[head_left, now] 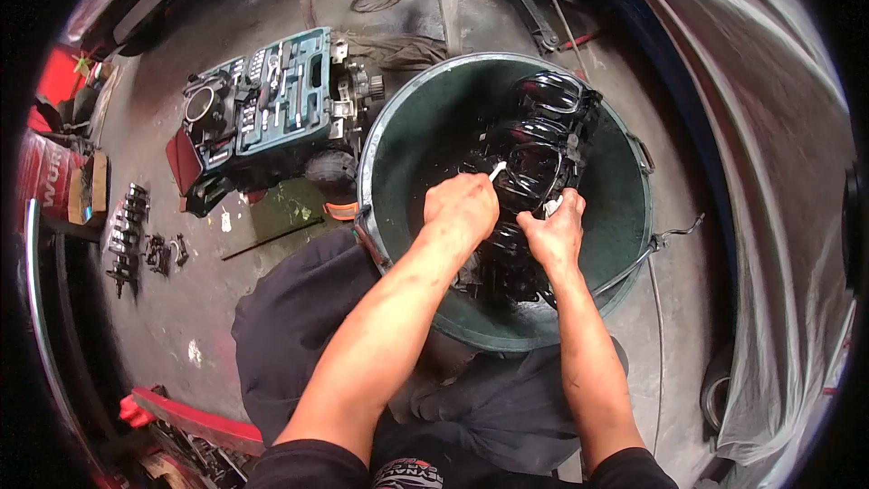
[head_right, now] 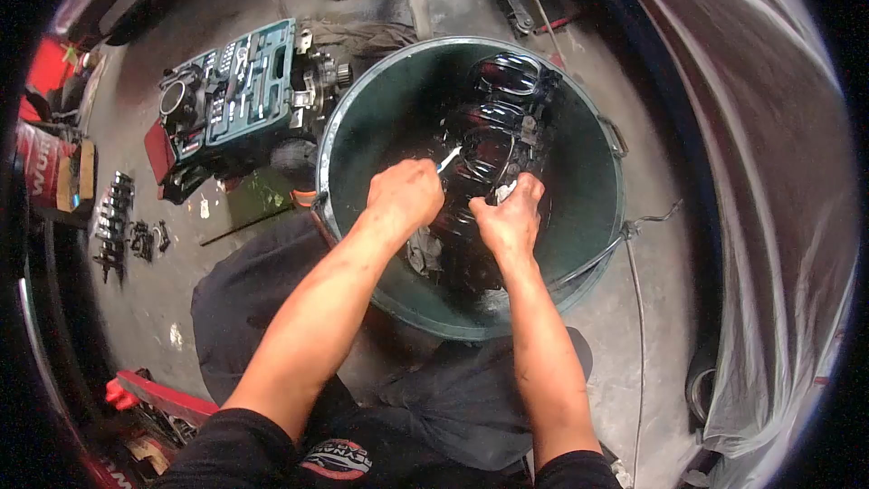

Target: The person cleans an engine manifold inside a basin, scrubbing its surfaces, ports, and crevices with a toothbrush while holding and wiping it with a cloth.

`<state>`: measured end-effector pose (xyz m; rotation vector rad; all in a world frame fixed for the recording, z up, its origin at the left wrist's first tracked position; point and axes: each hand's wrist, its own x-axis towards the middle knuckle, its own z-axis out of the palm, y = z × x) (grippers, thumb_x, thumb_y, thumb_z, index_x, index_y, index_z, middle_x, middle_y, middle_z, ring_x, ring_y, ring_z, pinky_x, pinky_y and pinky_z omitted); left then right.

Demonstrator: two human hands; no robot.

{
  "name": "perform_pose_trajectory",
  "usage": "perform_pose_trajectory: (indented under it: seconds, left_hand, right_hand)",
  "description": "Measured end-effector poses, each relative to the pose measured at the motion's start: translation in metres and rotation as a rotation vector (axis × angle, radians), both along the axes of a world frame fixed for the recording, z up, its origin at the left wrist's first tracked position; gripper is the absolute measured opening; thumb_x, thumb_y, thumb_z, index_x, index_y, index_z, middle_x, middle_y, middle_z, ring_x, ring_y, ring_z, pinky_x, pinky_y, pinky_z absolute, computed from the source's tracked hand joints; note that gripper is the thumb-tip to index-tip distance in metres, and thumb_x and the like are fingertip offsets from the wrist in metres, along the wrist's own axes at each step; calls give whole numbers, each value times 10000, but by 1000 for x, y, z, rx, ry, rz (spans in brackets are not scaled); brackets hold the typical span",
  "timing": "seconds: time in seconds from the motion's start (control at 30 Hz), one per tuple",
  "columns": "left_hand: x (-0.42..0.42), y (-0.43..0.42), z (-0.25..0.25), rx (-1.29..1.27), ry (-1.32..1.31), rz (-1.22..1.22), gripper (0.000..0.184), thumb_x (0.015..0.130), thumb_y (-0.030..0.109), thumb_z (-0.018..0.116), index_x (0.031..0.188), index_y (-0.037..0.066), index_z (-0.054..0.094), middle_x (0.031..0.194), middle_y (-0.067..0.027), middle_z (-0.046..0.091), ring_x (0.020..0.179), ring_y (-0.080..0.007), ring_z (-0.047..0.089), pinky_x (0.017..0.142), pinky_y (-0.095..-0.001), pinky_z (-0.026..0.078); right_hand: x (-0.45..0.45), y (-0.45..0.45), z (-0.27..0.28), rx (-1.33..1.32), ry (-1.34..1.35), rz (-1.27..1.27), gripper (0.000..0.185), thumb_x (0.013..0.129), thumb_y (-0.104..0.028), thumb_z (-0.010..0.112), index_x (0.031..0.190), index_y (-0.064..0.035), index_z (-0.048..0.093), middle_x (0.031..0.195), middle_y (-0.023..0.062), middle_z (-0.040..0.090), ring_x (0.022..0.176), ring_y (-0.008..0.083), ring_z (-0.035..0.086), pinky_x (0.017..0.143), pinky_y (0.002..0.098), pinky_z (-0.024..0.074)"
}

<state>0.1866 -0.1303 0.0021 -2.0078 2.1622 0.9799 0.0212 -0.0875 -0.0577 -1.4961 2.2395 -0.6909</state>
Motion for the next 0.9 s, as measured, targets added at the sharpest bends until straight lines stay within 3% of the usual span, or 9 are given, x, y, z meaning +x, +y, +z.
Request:
perform_pose_trajectory:
  seconds: [0.1,0.13,0.23,0.27,0.53,0.67,0.77,0.8,0.9]
  left_hand:
    - [-3,9,-17,-97,78,203,263,922,204,572,1044,32,729,1066,-244,709,1032,-407,686,896,-493,541]
    - [-6,4,-17,-107,79,196,285,950,222,549,1060,43,741,1061,-195,729,1049,-360,701,903,-468,560]
    - [8,-11,-67,-108,222,84,305,983,271,529,1069,52,723,1073,-217,707,1074,-407,657,920,-504,526]
    - [18,-15,-85,-135,317,-4,278,980,265,570,979,12,685,992,-247,687,996,-452,639,866,-511,496]
    - [16,-22,-68,-19,334,62,284,1001,279,576,1009,27,706,965,-232,692,996,-394,663,869,-465,495]
    - [32,-14,-43,-88,101,-93,286,1009,292,548,1037,51,698,995,-240,693,1004,-435,649,872,-517,487]
    - [27,-2,-16,-147,-41,133,282,1004,295,553,1029,53,697,1033,-234,699,1036,-440,646,878,-525,491]
    - [29,0,-17,-122,-21,202,286,980,258,539,1066,38,701,1132,-247,691,1061,-421,669,923,-511,522]
    - [40,10,-76,-124,-105,253,309,949,196,525,1160,-9,620,1116,-287,684,1071,-447,663,941,-515,517]
  right_hand:
    - [-2,2,1,2,3,-5,781,696,-270,795,1301,41,411,1358,248,451,1145,467,591,984,506,491]
    - [-2,1,2,2,3,-5,778,696,-270,794,1299,40,412,1351,247,455,1137,467,595,980,509,493]
    - [-4,3,0,-1,9,-3,768,696,-265,790,1294,38,416,1334,250,460,1124,461,601,970,516,499]
    - [-7,4,-3,-13,9,1,768,695,-263,790,1294,37,416,1335,252,460,1126,460,601,971,514,500]
    - [-7,2,4,38,-59,-36,802,683,-259,802,1315,36,406,1348,246,460,1107,465,612,970,493,510]
    - [-12,3,5,48,-89,-41,793,679,-257,793,1318,37,426,1360,230,472,1150,421,605,985,465,508]
    - [-10,1,9,83,-114,-60,795,673,-253,800,1317,32,431,1358,218,474,1158,410,604,984,457,510]
    - [-11,1,6,60,-117,-74,790,657,-253,814,1301,37,460,1337,212,494,1150,392,609,980,443,511]
    - [-16,2,4,18,-107,-63,767,636,-254,832,1265,44,511,1289,207,534,1129,373,618,978,427,512]
